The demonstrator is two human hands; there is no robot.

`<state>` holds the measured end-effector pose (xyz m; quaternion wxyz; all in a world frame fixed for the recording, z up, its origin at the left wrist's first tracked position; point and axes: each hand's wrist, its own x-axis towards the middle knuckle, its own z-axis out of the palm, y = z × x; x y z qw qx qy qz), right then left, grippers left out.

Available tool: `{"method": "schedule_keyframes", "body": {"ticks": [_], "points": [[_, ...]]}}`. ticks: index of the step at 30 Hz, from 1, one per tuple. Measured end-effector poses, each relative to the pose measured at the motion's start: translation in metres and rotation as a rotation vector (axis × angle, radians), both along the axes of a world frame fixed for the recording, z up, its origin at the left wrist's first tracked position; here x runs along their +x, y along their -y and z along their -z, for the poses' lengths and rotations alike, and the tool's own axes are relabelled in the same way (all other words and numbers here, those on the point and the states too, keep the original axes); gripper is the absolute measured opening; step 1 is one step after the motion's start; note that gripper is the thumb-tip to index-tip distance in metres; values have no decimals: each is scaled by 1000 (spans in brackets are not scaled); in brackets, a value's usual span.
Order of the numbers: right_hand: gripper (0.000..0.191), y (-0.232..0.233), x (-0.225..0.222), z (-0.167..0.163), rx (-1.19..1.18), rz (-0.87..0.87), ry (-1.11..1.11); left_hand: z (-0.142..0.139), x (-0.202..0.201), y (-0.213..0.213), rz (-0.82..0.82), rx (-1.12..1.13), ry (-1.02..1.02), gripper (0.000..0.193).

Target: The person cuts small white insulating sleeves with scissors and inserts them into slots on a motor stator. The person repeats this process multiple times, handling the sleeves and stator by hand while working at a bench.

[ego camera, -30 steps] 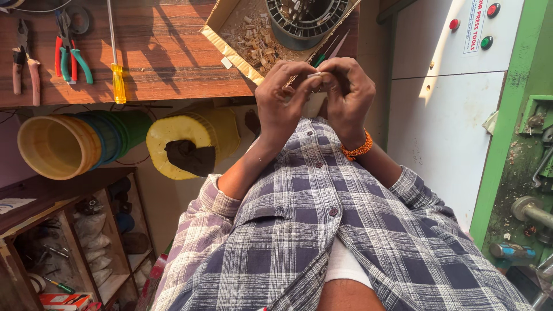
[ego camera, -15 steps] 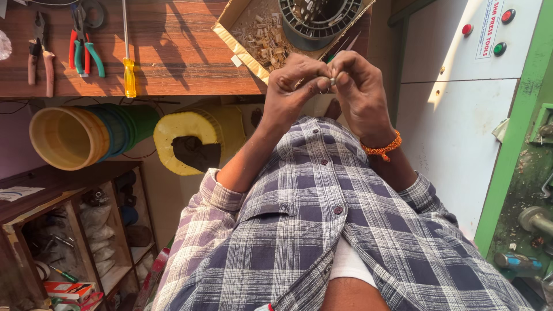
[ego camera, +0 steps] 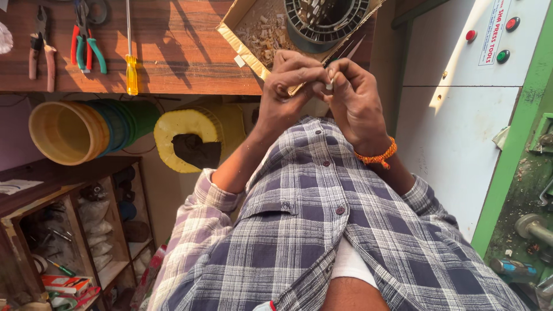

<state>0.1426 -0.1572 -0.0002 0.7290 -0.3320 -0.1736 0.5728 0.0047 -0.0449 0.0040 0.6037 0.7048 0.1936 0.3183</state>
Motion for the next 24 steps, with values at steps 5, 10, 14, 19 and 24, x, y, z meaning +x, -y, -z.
{"method": "schedule_keyframes", "body": {"ticks": [5,10,14,19,24], "points": [[26,-6,9,-12,76,-54,118,3,11,5,-9,-721,177,11],[27,-5,10,-14,36,26,319,-5,8,13,-88,-148,38,15],[26,-11,5,-8,32,-32,-41,-16,-4,5,-121,68,-35,16],[26,-15,9,-9,116,-59,-133,-22,6,-10,66,-170,134,21],[25,-15,5,-12,137,13,-98,-15,23,-7,-67,200,200,20]]}}
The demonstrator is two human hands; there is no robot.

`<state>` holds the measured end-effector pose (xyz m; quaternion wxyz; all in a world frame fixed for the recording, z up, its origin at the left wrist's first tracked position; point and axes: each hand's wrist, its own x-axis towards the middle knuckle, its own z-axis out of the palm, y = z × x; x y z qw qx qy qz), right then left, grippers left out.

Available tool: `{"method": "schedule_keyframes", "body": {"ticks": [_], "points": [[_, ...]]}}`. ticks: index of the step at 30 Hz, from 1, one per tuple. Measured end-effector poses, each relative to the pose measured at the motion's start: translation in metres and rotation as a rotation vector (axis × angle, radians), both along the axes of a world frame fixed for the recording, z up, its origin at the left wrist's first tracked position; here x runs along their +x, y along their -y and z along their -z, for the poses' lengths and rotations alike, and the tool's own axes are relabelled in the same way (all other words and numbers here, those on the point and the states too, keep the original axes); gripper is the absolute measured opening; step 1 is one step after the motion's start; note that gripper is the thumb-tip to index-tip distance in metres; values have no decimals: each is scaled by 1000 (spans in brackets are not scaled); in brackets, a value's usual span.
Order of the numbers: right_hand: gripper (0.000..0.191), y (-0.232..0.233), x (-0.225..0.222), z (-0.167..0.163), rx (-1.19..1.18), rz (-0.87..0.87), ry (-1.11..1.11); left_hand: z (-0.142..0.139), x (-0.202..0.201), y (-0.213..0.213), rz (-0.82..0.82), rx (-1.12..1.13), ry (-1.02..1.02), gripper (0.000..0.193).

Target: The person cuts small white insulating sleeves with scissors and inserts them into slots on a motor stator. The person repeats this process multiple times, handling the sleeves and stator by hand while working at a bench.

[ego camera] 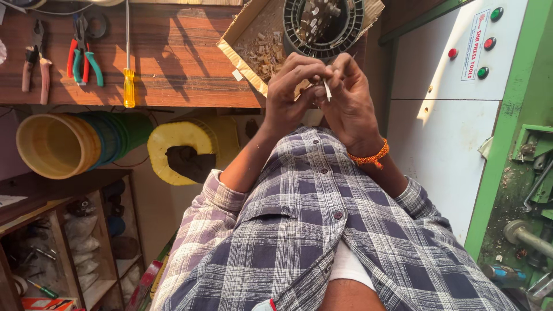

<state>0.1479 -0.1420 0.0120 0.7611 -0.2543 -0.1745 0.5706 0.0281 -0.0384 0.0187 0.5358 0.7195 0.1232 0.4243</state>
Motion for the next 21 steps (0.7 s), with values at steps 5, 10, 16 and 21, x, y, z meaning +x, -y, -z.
{"method": "schedule_keyframes", "body": {"ticks": [5,10,16,21], "points": [[43,-1,-7,-6,-37,14,59,20,8,15,-209,-169,-13,6],[39,-1,-13,-8,-68,132,265,13,11,25,-357,-109,-66,6],[28,4,-8,-2,-188,439,630,-7,-2,24,-249,100,-89,13],[17,10,-4,-19,-91,652,1138,-1,-25,32,-144,164,-134,22]]}}
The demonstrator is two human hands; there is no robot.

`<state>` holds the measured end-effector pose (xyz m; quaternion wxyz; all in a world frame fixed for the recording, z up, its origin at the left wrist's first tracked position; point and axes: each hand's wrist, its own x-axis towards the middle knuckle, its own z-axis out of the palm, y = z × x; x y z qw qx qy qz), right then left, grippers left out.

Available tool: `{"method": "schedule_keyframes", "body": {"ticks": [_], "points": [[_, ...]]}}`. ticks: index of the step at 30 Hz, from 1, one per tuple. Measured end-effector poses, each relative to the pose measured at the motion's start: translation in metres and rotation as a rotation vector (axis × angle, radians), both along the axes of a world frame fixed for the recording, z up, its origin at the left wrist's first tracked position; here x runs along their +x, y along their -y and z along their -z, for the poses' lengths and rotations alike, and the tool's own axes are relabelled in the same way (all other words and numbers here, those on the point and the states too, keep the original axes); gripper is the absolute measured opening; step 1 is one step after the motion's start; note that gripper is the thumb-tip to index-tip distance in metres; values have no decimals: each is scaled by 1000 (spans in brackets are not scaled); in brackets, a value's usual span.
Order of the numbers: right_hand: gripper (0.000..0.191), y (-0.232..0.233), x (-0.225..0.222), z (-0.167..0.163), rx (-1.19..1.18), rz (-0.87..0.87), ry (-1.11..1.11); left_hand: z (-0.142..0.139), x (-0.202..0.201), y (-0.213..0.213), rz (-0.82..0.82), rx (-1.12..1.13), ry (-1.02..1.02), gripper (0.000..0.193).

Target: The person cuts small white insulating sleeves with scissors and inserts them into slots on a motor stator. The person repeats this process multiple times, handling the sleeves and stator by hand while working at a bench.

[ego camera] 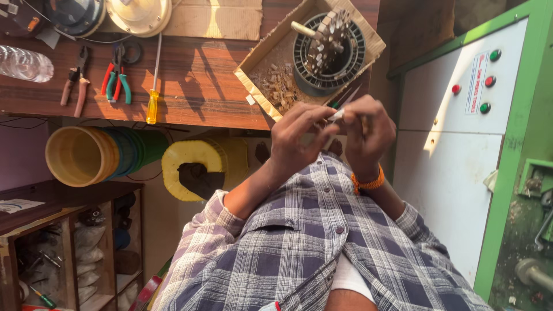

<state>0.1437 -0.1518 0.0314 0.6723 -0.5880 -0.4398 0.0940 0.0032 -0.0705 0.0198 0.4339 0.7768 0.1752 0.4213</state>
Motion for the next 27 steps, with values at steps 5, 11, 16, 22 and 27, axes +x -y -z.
{"method": "schedule_keyframes", "body": {"ticks": [5,11,16,22,27], "points": [[19,1,-2,-19,175,-107,195,-87,6,-10,48,86,20,18],[35,-2,-10,-1,64,-254,-388,-163,34,23,-266,472,808,5],[31,-1,-9,22,-163,-323,-332,-172,-9,1,423,918,725,8],[25,-6,3,42,-294,-314,-436,-204,-17,-22,547,1121,702,15],[24,-9,6,58,-361,-335,-478,-216,-19,-26,549,1143,681,18]]}}
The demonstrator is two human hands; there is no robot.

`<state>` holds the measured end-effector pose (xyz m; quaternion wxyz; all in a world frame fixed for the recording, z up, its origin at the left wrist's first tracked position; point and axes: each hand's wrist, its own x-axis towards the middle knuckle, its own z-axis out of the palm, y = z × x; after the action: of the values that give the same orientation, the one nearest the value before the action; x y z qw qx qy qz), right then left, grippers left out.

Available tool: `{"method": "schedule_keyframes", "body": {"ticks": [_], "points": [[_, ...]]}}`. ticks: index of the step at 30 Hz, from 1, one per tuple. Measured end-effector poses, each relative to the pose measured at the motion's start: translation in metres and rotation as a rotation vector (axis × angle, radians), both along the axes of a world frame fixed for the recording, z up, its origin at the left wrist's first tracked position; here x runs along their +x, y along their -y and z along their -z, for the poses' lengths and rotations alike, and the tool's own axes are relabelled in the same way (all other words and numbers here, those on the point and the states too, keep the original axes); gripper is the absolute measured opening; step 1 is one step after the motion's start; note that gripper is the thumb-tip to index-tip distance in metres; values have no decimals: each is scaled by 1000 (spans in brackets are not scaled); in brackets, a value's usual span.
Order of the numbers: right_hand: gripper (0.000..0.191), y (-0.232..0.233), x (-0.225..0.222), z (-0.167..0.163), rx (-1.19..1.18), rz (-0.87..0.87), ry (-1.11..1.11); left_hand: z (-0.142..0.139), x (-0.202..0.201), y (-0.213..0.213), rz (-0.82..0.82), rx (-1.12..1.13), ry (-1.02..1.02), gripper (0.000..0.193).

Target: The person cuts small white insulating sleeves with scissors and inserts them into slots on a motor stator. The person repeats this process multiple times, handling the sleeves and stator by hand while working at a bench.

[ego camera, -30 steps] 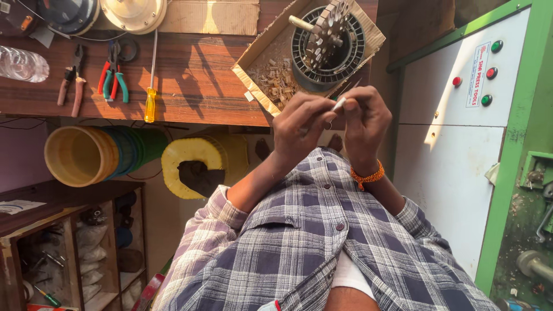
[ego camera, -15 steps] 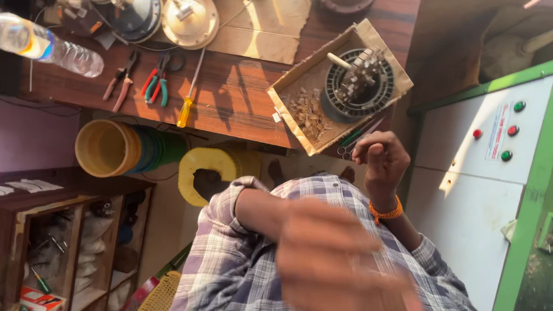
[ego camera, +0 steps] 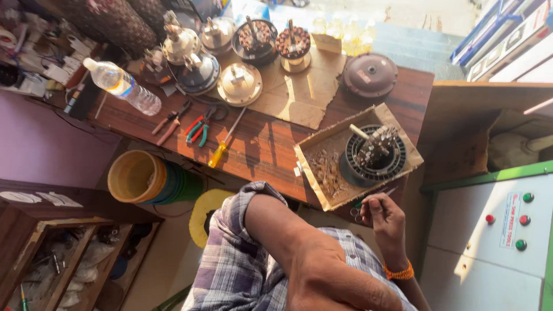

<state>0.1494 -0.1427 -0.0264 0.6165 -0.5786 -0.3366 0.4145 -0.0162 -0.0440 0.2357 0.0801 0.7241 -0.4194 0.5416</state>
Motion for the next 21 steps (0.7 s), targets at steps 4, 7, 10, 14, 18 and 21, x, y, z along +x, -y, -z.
{"method": "schedule_keyframes", "body": {"ticks": [4,7,10,14,18,21], "points": [[26,-2,3,9,73,-8,-8,33,6,5,-91,-84,-32,11],[28,1,4,8,63,7,-9,47,11,-1,-126,-130,-5,12],[32,2,6,-5,25,21,105,45,11,-22,-274,-390,132,16],[31,2,17,-48,107,48,-26,38,12,-40,-387,-646,-168,21],[39,16,26,-92,483,-129,11,40,5,-30,-504,-547,-603,18],[37,22,24,-95,565,-159,46,43,4,-21,-566,-469,-703,16]]}}
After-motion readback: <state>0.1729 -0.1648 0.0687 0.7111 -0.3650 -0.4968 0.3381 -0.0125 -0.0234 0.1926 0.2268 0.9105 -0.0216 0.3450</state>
